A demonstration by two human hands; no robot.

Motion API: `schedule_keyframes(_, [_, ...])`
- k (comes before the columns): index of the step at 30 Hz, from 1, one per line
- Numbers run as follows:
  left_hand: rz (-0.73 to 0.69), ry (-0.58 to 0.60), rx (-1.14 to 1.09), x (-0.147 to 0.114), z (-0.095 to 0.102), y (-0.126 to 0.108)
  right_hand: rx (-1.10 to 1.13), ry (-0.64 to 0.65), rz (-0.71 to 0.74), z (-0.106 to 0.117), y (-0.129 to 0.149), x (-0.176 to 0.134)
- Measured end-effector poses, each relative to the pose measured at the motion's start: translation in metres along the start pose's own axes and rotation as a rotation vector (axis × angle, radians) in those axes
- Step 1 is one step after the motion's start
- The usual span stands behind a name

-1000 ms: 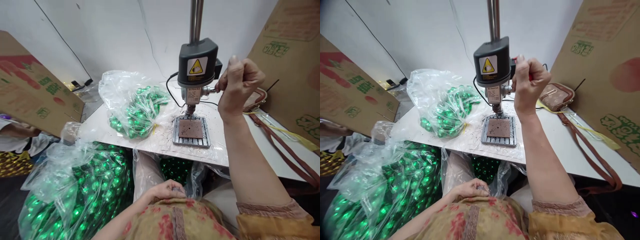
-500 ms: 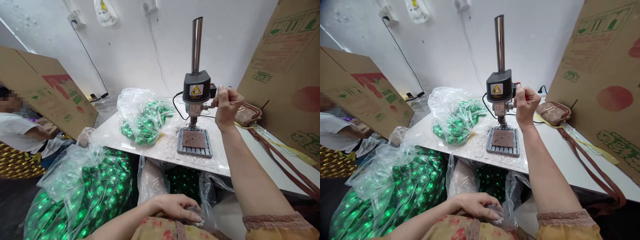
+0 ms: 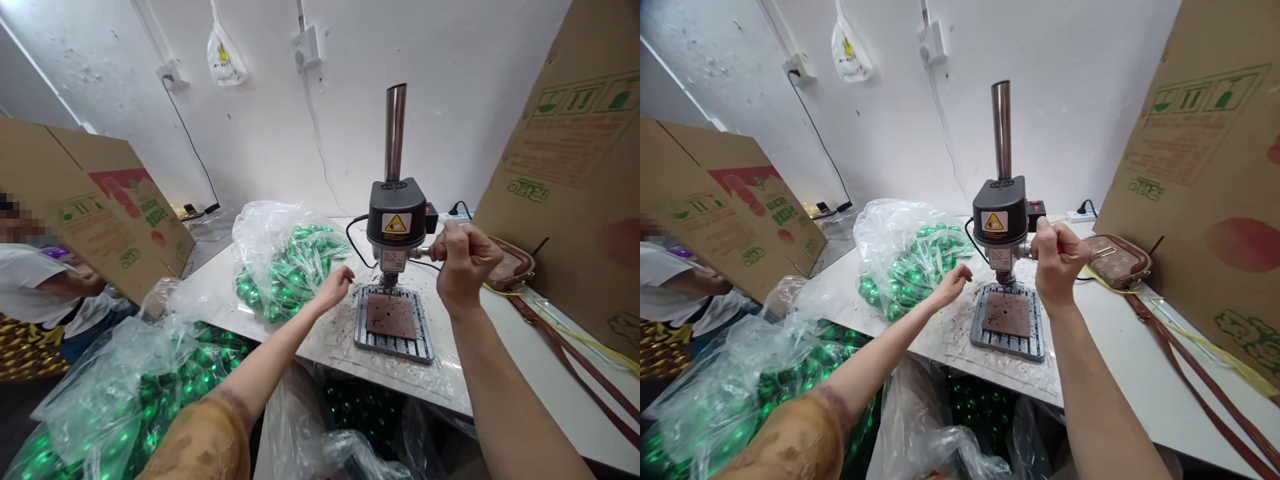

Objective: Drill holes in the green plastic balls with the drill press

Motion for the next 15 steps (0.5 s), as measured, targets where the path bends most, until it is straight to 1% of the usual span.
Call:
schedule_keyframes(2, [0.054, -0.062, 0.006, 0.027, 0.017, 0.019, 0.005, 0.001, 0.003, 0.0, 0.0, -0.001])
schedule_keyframes(3, [0.075, -0.084, 0.003, 0.036, 0.023, 0.028, 0.007, 0.003, 0.004, 0.0, 0.001, -0.001])
schedule_keyframes(5, [0.11, -0.121, -0.015, 0.045, 0.034, 0.045, 0.008, 0.007, 0.003, 0.0, 0.001, -0.002])
schedule_keyframes(7, [0.134, -0.153, -0.041, 0.047, 0.042, 0.057, 0.001, 0.01, 0.002, 0.0, 0.002, -0.003])
schedule_keyframes(10, [0.158, -0.197, -0.088, 0.046, 0.05, 0.067, -0.013, 0.013, 0.008, 0.0, 0.005, -0.005])
schedule_keyframes(13, [0.156, -0.217, -0.154, 0.043, 0.056, 0.068, -0.016, 0.011, 0.019, 0.0, 0.007, -0.005])
schedule_keyframes(15, [0.126, -0.204, -0.217, 0.04, 0.055, 0.064, -0.017, 0.009, 0.026, 0.0, 0.007, -0.005])
Point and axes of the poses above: each hand's wrist, its own x-axis towards the middle knuckle, its own z-axis out of the back of the hand, y = z × x, the point moved 6 cm from there along x, towards the middle knuckle, and after that the axes turned 15 degrees about y, right-handed, at the moved point
